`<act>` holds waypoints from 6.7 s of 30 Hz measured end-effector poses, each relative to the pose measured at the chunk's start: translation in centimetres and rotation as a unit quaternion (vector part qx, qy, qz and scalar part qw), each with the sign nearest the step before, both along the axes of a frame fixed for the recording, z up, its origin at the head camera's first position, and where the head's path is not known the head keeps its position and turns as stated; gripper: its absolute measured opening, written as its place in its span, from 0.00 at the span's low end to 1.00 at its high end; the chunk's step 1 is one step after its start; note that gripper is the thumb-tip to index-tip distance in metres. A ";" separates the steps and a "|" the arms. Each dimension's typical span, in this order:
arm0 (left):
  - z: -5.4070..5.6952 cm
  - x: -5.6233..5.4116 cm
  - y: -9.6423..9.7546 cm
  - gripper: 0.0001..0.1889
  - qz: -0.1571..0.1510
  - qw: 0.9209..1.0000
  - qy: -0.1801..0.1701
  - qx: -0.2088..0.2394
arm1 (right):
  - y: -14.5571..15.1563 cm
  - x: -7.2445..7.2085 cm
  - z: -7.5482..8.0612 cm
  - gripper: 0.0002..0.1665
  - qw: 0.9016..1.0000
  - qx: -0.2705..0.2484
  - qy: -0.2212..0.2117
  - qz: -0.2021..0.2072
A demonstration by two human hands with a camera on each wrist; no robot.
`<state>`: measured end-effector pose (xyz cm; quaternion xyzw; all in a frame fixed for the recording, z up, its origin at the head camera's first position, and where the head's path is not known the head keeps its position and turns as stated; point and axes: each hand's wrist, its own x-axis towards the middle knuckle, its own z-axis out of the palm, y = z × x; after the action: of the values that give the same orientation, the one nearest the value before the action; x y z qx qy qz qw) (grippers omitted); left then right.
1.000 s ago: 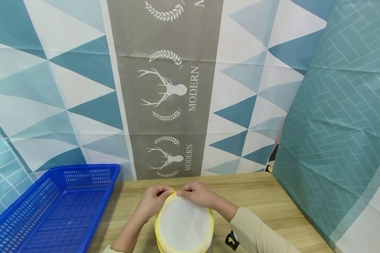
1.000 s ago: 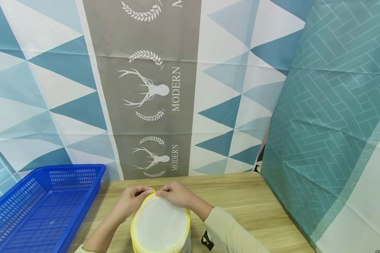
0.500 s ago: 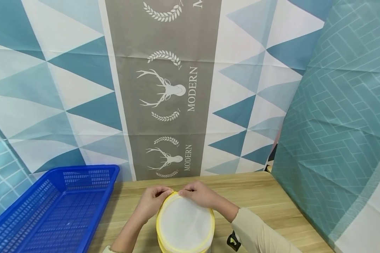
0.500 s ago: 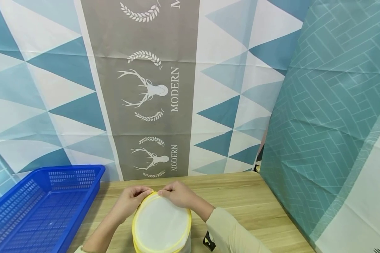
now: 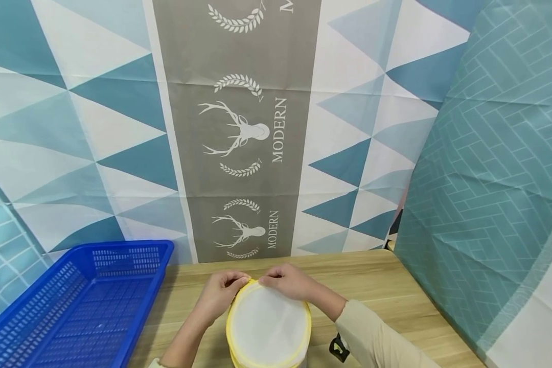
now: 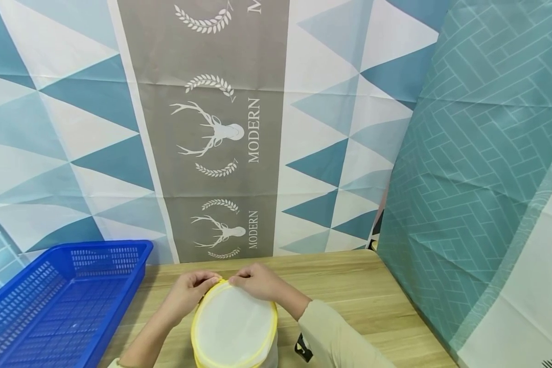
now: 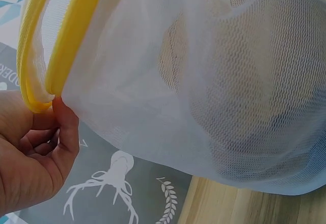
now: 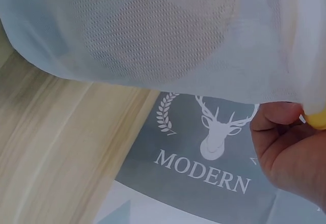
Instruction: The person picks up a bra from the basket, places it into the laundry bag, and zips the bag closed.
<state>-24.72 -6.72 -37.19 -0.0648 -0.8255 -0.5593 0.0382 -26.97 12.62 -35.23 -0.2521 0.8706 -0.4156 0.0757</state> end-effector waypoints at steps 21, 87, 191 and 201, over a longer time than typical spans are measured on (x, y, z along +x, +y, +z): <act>0.1 -0.2 -0.1 0.08 -0.031 1.000 0.001 0.007 | -0.7 -0.1 0.4 0.16 0.999 -0.009 -0.028 0.027; 0.4 -0.3 0.3 0.07 -0.011 1.000 -0.003 -0.008 | -0.1 -0.1 0.5 0.15 1.000 -0.018 -0.004 0.024; -0.2 0.0 0.3 0.07 -0.022 1.000 0.014 -0.011 | -0.1 0.0 -0.3 0.15 0.999 -0.010 0.008 0.046; -0.2 0.1 0.1 0.08 -0.030 0.999 0.020 -0.011 | 0.1 0.0 -0.5 0.14 0.998 -0.007 0.035 0.046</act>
<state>-24.65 -6.65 -37.40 -0.1013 -0.8282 -0.5499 0.0366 -27.01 12.70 -35.76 -0.3071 0.8573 -0.4084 0.0629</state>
